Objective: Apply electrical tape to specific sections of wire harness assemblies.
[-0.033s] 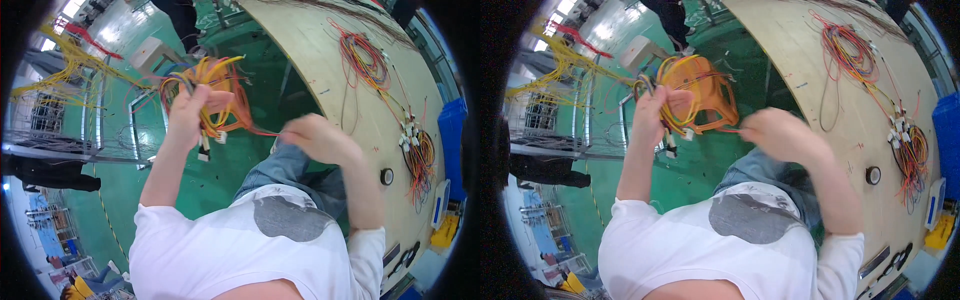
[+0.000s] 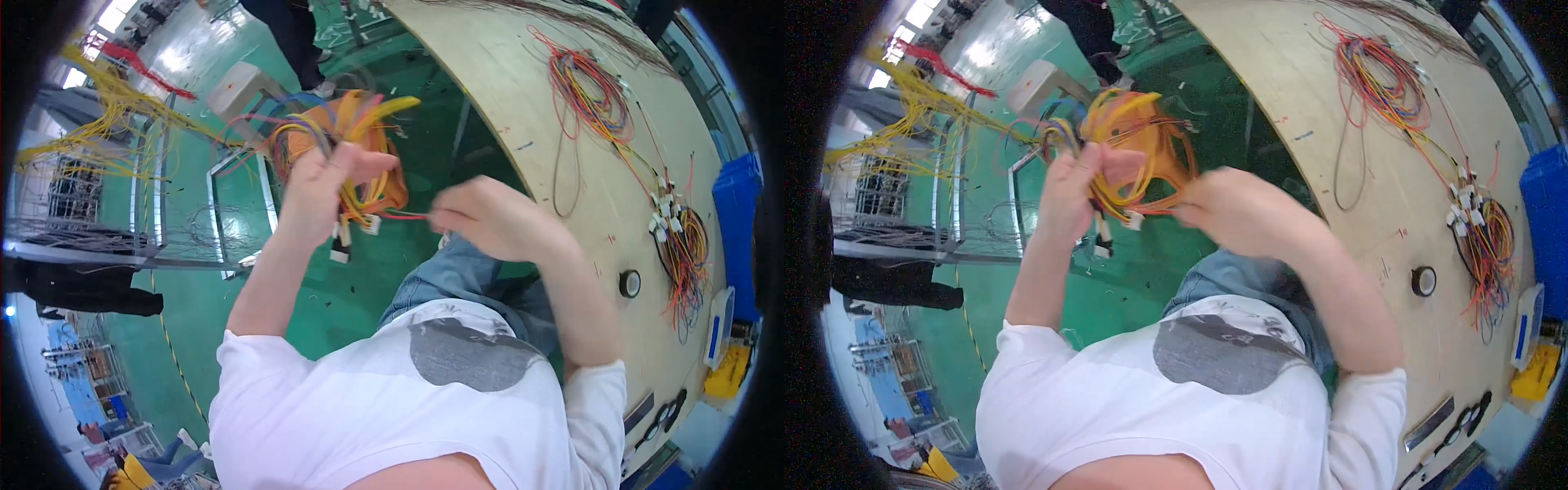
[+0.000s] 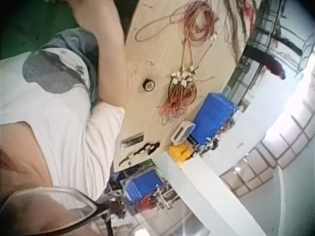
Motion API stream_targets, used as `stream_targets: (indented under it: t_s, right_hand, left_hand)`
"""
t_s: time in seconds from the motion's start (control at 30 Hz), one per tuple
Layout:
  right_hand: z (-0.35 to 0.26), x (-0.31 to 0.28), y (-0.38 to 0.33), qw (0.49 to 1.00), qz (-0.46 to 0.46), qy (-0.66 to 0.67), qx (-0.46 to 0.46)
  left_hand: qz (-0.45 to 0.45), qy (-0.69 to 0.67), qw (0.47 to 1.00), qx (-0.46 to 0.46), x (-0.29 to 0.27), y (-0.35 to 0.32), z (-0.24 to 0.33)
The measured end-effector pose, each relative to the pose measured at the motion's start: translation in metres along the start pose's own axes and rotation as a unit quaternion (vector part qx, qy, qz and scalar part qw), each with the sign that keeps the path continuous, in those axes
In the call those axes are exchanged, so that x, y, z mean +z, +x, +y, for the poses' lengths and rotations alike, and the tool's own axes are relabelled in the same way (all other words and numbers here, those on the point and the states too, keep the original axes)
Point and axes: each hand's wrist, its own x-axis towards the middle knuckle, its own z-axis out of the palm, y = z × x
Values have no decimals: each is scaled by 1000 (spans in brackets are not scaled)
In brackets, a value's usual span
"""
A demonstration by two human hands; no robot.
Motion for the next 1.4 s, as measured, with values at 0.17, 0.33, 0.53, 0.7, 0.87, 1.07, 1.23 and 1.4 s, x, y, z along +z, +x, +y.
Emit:
stream_targets:
  t_s: [0.17, 0.33, 0.53, 0.7, 0.87, 1.07, 1.23, 1.4]
  right_hand:
    - [-15, -22, 17, 993, 95, 36, 67]
    - [49, -72, -66, 968, -86, 235, -5]
    - [101, -78, -138, 877, 304, 254, 272]
    - [22, -8, -51, 945, 127, -128, 272]
    - [-20, 20, 13, 987, 157, -25, -23]
    - [-9, -18, -13, 991, 127, -24, 44]
    - [-22, -31, -13, 992, 92, 62, -68]
    - [-1, -21, -15, 971, -69, 227, 22]
  left_hand:
    - [-184, 3, 961, -208, 14, -3, 4]
    - [-363, -98, 887, -266, -39, -21, 23]
    - [23, -259, 954, -148, -98, -5, -5]
    - [151, -91, 984, -12, -52, 4, -15]
    - [-49, 96, 994, 17, 11, -7, -24]
    - [-256, 196, 924, -207, 9, -6, -14]
    - [-543, 445, 712, 2, 44, -29, 25]
    - [-384, 474, 755, 240, 43, -39, 44]
